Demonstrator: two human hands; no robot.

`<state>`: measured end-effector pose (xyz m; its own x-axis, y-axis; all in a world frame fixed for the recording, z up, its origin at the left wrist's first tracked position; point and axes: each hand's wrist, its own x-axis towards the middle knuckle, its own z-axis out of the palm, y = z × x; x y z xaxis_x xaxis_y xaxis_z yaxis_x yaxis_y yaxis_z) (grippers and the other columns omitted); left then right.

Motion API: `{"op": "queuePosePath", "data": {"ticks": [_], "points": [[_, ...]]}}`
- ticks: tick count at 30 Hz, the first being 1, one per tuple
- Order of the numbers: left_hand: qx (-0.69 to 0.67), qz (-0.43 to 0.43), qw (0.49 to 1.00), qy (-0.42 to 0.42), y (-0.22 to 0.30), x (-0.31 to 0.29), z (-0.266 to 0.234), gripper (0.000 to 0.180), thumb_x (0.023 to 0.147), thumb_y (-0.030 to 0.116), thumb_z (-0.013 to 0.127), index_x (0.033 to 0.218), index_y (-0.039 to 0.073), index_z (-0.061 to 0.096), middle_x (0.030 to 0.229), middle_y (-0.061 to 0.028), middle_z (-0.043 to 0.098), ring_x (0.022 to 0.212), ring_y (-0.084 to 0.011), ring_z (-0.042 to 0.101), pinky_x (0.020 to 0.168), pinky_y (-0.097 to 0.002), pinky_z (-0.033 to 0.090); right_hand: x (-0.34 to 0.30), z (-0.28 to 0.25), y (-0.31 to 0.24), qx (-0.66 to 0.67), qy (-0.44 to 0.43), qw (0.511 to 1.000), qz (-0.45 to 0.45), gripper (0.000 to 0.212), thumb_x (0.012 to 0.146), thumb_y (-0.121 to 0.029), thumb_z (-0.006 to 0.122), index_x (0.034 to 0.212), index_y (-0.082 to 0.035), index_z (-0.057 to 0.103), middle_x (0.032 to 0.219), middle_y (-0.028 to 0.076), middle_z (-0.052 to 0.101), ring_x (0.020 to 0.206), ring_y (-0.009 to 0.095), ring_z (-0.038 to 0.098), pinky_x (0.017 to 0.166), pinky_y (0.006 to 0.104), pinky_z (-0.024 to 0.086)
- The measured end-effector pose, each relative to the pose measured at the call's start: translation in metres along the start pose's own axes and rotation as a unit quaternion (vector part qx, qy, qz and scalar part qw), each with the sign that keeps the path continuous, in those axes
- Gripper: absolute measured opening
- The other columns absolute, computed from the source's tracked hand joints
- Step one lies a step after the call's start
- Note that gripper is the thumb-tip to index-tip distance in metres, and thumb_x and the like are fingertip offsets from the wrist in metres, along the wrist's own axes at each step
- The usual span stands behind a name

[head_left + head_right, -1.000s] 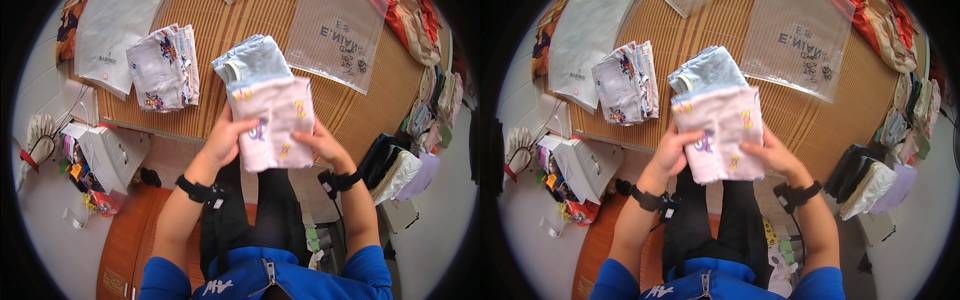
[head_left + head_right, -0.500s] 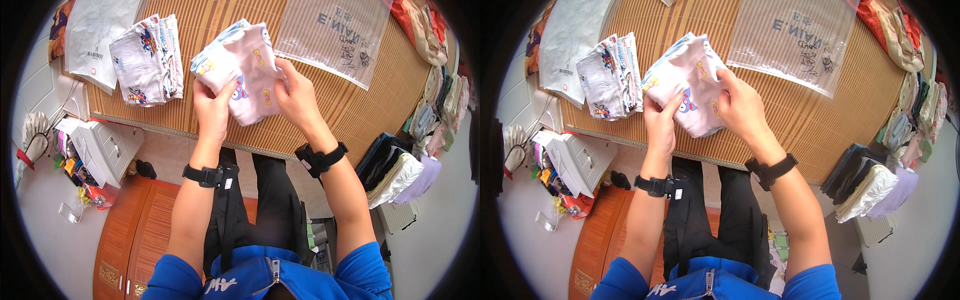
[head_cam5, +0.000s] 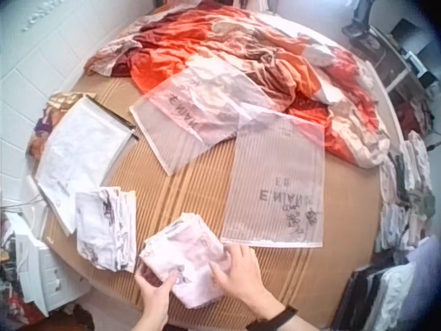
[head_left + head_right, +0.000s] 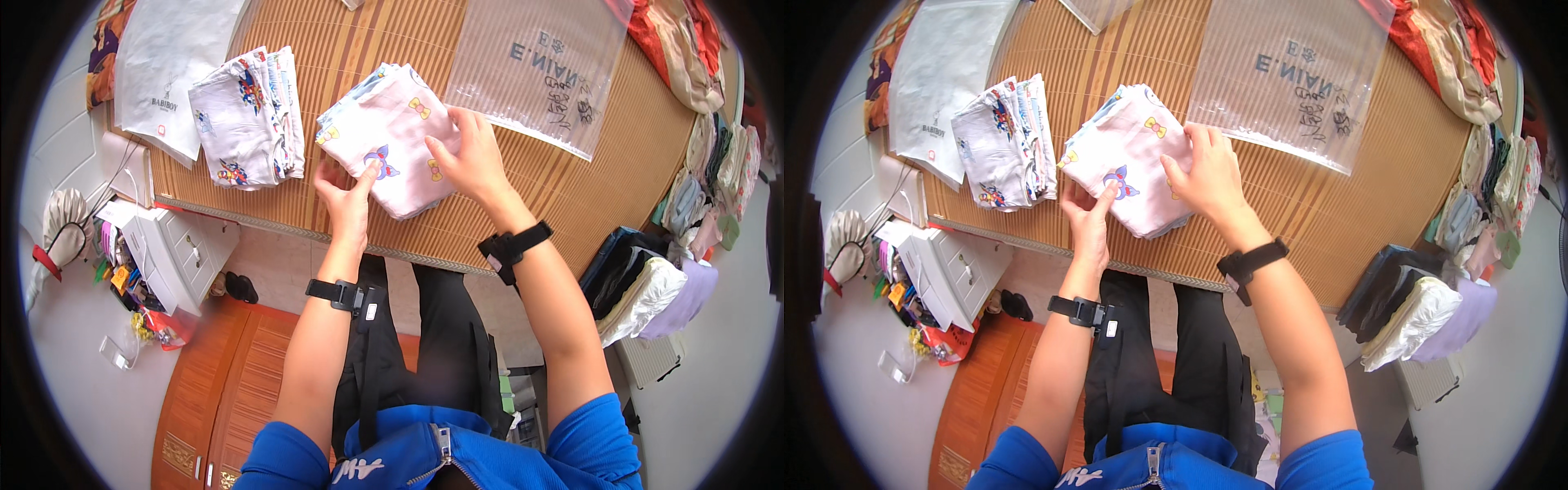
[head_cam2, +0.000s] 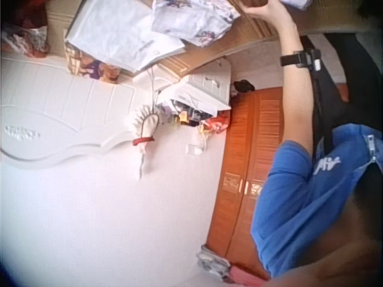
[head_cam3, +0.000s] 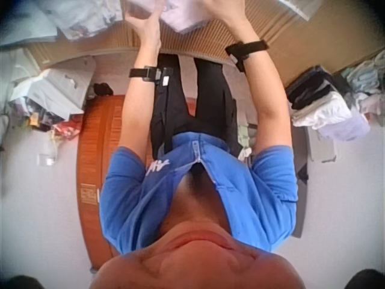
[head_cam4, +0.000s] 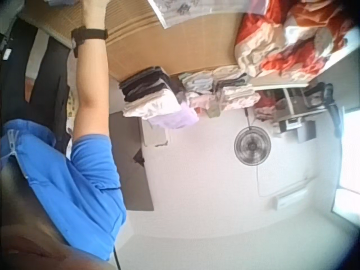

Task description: The person selects plastic bags from a folder, retrieves folded clothes from a stack, and inserts the clothing items into the individual bags on a bed.

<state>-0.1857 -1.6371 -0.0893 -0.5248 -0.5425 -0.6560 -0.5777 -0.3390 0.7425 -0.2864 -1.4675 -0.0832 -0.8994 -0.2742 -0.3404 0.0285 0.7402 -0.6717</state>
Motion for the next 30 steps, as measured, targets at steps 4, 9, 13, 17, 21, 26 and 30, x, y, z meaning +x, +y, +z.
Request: {"op": "queuePosePath", "data": {"ticks": [4,9,13,17,21,26,30], "points": [[-0.111,-0.120,0.979,-0.121,-0.010,0.004,-0.006,0.077,0.074,0.013,0.077,0.131,-0.004,0.027,0.124,-0.0136,0.045,0.117,-0.0195,0.046,0.102,-0.0340,0.036,0.018,0.007,0.007,0.036,-0.108,0.992,0.050,0.062,0.072,-0.021,0.071,0.120,0.008,0.045,0.111,0.024,0.053,0.105,0.035,0.055,0.089,0.0396,0.045],[-0.136,-0.137,0.974,-0.118,-0.005,0.011,-0.006,0.063,0.075,0.013,0.075,0.126,-0.003,0.040,0.118,-0.0115,0.054,0.112,-0.0197,0.051,0.100,-0.0340,0.037,0.023,0.019,0.004,0.051,-0.153,0.978,0.136,0.082,0.066,-0.030,0.072,0.132,0.005,0.036,0.129,0.026,0.044,0.120,0.040,0.044,0.100,0.0433,0.039],[-0.110,-0.149,0.969,-0.165,0.002,0.017,-0.007,0.055,0.077,0.013,0.071,0.125,0.000,0.047,0.115,-0.0082,0.058,0.111,-0.0188,0.052,0.099,-0.0338,0.037,0.031,0.025,0.029,0.180,-0.162,0.932,0.269,0.087,0.068,-0.045,0.072,0.132,0.004,0.039,0.123,0.026,0.052,0.115,0.037,0.052,0.097,0.0406,0.041],[-0.094,-0.156,0.967,-0.179,0.003,0.025,-0.013,0.054,0.075,0.013,0.071,0.123,0.001,0.049,0.114,-0.0087,0.058,0.110,-0.0188,0.052,0.099,-0.0343,0.038,0.034,0.015,0.008,0.277,-0.215,0.900,0.261,0.073,0.073,-0.041,0.072,0.125,0.004,0.047,0.116,0.021,0.059,0.104,0.025,0.060,0.089,0.0346,0.047],[-0.093,-0.155,0.965,-0.187,0.005,0.030,-0.017,0.058,0.074,0.011,0.070,0.125,0.002,0.045,0.115,-0.0096,0.057,0.110,-0.0196,0.053,0.099,-0.0352,0.039,0.036,0.008,-0.007,0.358,-0.252,0.867,0.238,0.065,0.073,-0.037,0.074,0.118,0.005,0.051,0.111,0.017,0.061,0.099,0.022,0.061,0.083,0.0324,0.049],[-0.110,-0.154,0.964,-0.185,-0.001,0.038,-0.021,0.064,0.071,0.013,0.073,0.122,-0.002,0.038,0.115,-0.0139,0.053,0.107,-0.0219,0.054,0.096,-0.0347,0.043,0.025,0.029,0.007,0.343,-0.190,0.879,0.272,0.049,0.081,-0.026,0.070,0.119,-0.001,0.052,0.107,0.011,0.063,0.091,0.018,0.063,0.078,0.0307,0.052],[-0.112,-0.157,0.958,-0.211,0.006,0.041,-0.023,0.064,0.071,0.014,0.074,0.121,-0.002,0.037,0.114,-0.0142,0.052,0.106,-0.0225,0.055,0.094,-0.0342,0.045,0.026,0.014,-0.004,0.419,-0.267,0.808,0.316,0.049,0.081,-0.026,0.070,0.119,0.000,0.052,0.109,0.012,0.062,0.092,0.018,0.062,0.078,0.0300,0.052]]}}
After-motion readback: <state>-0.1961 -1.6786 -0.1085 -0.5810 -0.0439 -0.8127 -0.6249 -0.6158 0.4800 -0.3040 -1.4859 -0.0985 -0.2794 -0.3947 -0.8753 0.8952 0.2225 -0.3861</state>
